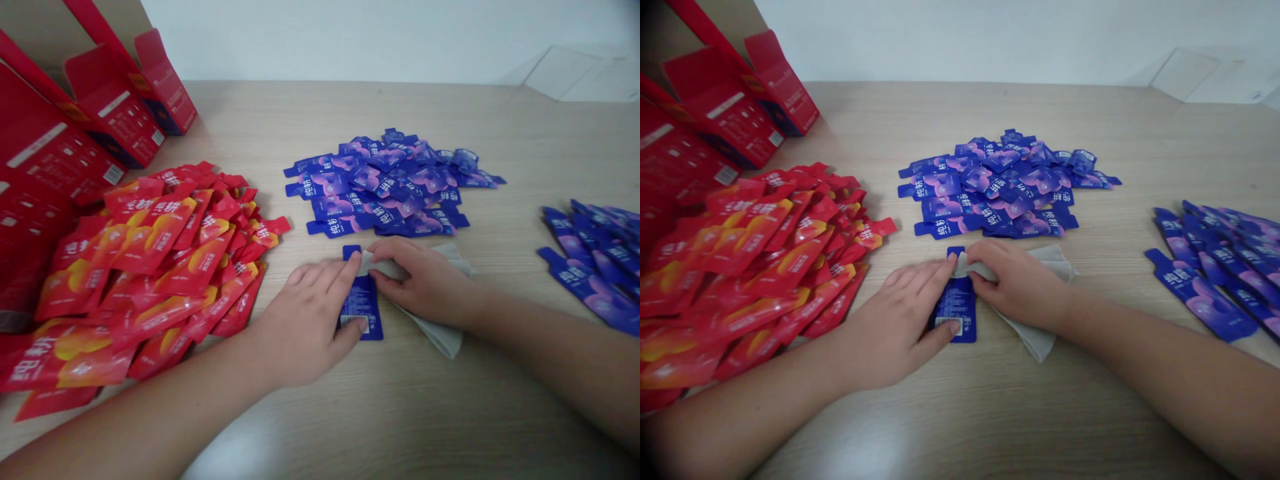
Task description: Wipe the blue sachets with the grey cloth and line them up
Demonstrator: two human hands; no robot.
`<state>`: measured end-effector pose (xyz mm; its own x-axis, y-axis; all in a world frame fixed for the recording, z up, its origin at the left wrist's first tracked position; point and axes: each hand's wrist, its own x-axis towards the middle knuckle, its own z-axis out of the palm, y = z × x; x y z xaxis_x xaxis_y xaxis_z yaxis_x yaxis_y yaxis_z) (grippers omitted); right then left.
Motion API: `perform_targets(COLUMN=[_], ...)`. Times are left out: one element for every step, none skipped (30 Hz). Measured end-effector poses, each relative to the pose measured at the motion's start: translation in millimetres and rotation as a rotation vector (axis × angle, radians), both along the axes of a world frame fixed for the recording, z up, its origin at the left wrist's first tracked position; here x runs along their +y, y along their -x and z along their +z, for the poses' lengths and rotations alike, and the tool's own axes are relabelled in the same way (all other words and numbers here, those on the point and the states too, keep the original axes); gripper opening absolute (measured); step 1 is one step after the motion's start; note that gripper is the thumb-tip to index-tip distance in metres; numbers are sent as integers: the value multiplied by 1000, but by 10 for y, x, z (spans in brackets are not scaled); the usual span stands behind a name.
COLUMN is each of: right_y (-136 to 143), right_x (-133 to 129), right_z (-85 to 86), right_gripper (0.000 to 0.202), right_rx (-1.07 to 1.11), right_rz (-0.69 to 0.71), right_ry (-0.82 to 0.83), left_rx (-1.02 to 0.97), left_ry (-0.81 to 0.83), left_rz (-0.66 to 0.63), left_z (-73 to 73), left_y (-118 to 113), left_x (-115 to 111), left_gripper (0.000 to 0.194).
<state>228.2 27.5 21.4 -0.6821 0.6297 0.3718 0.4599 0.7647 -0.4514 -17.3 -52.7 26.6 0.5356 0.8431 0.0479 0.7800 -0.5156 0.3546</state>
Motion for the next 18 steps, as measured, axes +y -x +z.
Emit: perform_targets(right_y=[-14, -24, -28, -25, -14, 5, 30, 59, 88, 116, 140, 156, 164, 164, 155, 138, 115, 88], right_x=[-26, -58, -97, -140, -183, -224, -257, -280, -292, -292, -280, -257, -225, -184, -136, -83, -29, 24], right_z=[7, 20, 37, 55, 71, 83, 89, 90, 85, 79, 71, 65, 59, 54, 47, 38, 26, 11], right_gripper=[22, 23, 25, 27, 28, 28, 28, 26, 24, 23, 22, 21, 21, 22, 24, 26, 27, 28], right_rx=[31, 58, 79, 84, 74, 49, 18, -16, -45, -63, -70, -73, -76, -79, -84, -93, -101, -104], right_rz=[-17, -18, 1, 43, 107, 182, 250, 304, 341, 353, 344, 325, 307, 286, 259, 231, 203, 176], right_ry=[0, 3, 14, 39, 69, 105, 136, 155, 163, 162, 155, 145, 131, 113, 94, 77, 60, 45], left_rx=[9, 21, 34, 46, 55, 61, 62, 61, 60, 59, 60, 63, 68, 74, 79, 84, 89, 91], left_ry=[-4, -4, 1, 11, 28, 47, 66, 82, 97, 110, 120, 128, 136, 143, 147, 148, 147, 143], left_rz=[4, 8, 15, 23, 29, 33, 39, 45, 49, 50, 50, 49, 47, 43, 41, 38, 36, 32], left_z=[-18, -35, -49, -57, -60, -59, -53, -44, -34, -25, -16, -8, -2, 3, 8, 12, 15, 18], left_y=[-2, -3, -4, -4, -4, -4, -5, -7, -9, -11, -15, -18, -21, -24, -27, -29, -31, -33], left_x=[3, 8, 13, 20, 27, 33, 40, 44, 47, 48, 47, 45, 42, 38, 33, 29, 24, 21], left_gripper=[86, 90, 93, 96, 99, 102, 105, 107, 109, 109, 108, 108, 108, 109, 109, 110, 110, 110])
